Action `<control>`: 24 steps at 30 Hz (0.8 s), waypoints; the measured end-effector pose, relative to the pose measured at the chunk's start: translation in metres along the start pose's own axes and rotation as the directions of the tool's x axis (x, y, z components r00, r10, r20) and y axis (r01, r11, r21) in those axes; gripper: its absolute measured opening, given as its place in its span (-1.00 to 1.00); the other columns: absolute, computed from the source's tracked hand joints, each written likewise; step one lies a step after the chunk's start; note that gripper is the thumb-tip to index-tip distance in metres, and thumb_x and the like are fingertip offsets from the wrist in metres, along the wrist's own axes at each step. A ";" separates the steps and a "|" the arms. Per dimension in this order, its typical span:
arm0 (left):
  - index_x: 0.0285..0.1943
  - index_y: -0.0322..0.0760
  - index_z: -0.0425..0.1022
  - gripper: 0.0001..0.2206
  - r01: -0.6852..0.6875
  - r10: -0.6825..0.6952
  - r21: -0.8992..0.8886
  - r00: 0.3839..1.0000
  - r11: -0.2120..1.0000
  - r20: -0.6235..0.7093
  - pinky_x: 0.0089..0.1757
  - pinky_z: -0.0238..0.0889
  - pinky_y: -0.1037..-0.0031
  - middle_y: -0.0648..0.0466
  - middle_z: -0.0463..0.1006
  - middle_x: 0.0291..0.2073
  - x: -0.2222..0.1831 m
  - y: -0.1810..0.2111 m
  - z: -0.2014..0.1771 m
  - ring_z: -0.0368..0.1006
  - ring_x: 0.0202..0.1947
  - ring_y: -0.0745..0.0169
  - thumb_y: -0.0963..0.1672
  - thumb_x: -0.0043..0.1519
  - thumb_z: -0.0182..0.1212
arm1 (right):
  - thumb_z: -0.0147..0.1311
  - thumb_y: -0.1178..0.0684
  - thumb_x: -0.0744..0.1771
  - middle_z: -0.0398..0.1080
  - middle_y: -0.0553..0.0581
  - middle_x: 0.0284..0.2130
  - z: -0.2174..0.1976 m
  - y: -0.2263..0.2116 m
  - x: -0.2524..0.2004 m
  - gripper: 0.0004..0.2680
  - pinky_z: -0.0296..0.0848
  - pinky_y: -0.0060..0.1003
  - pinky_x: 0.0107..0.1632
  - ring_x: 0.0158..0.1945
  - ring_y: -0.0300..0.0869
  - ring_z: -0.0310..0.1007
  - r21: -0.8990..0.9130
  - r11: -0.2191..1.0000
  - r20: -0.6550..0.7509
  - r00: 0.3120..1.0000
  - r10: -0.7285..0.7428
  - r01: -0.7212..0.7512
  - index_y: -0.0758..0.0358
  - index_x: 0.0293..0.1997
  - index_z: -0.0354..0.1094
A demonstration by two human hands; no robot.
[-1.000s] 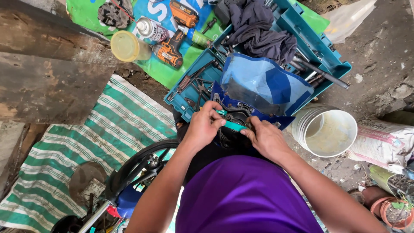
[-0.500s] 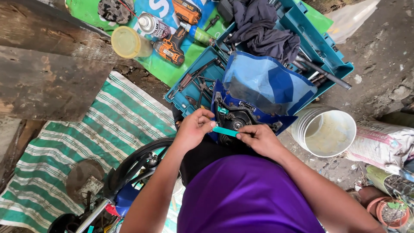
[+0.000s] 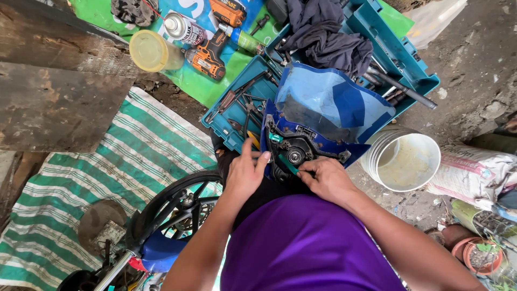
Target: Repairing or assembling a motorcycle headlight fairing assembly, including internal component adjustment and wiring.
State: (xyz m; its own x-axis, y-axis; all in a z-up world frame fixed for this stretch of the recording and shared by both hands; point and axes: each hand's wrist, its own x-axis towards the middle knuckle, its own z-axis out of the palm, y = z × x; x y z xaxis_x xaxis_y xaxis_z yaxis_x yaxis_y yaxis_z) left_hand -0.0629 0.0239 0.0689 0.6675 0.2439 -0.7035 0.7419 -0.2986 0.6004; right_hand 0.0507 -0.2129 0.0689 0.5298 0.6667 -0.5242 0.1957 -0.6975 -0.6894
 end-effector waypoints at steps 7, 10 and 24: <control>0.31 0.00 0.61 -0.75 -0.657 0.645 0.008 0.738 0.754 -0.198 -0.04 0.64 0.19 0.01 0.78 -0.13 0.050 0.011 0.084 0.72 -0.03 -0.09 -0.02 0.51 0.19 | 0.23 -0.02 0.37 0.58 0.23 -0.54 0.014 -0.002 0.009 -0.86 0.57 0.12 -0.16 -0.19 0.26 0.59 -0.123 0.989 -0.011 0.996 -0.088 0.086 0.11 -0.30 0.67; 0.20 0.05 0.65 -0.80 -0.657 0.633 -0.118 0.751 0.745 -0.187 -0.10 0.64 0.18 0.00 0.78 -0.18 0.062 0.004 0.094 0.73 -0.08 -0.13 -0.03 0.53 0.13 | 0.21 -0.01 0.39 0.51 0.15 -0.67 0.012 -0.006 0.006 -0.83 0.55 -0.01 -0.23 -0.30 0.16 0.58 -0.097 0.995 -0.014 0.999 -0.036 0.034 0.08 -0.39 0.64; -0.01 0.16 0.63 -0.79 -0.561 0.614 0.300 0.780 0.772 -0.120 -0.21 0.61 0.10 0.12 0.76 -0.43 0.087 -0.021 0.101 0.75 -0.28 -0.07 0.10 0.47 0.11 | 0.16 -0.14 0.34 0.59 0.28 -0.51 0.008 -0.009 0.041 -0.76 0.47 0.06 -0.23 -0.23 0.19 0.65 -0.089 0.946 0.228 0.919 0.323 -0.311 0.16 -0.27 0.70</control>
State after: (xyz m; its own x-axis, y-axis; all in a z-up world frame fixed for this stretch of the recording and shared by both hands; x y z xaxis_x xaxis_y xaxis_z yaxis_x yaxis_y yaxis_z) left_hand -0.0268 -0.0412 -0.0433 0.9838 0.1181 -0.1349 0.1793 -0.6442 0.7435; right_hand 0.0641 -0.1767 0.0494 0.3620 0.4467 -0.8182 0.0944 -0.8907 -0.4446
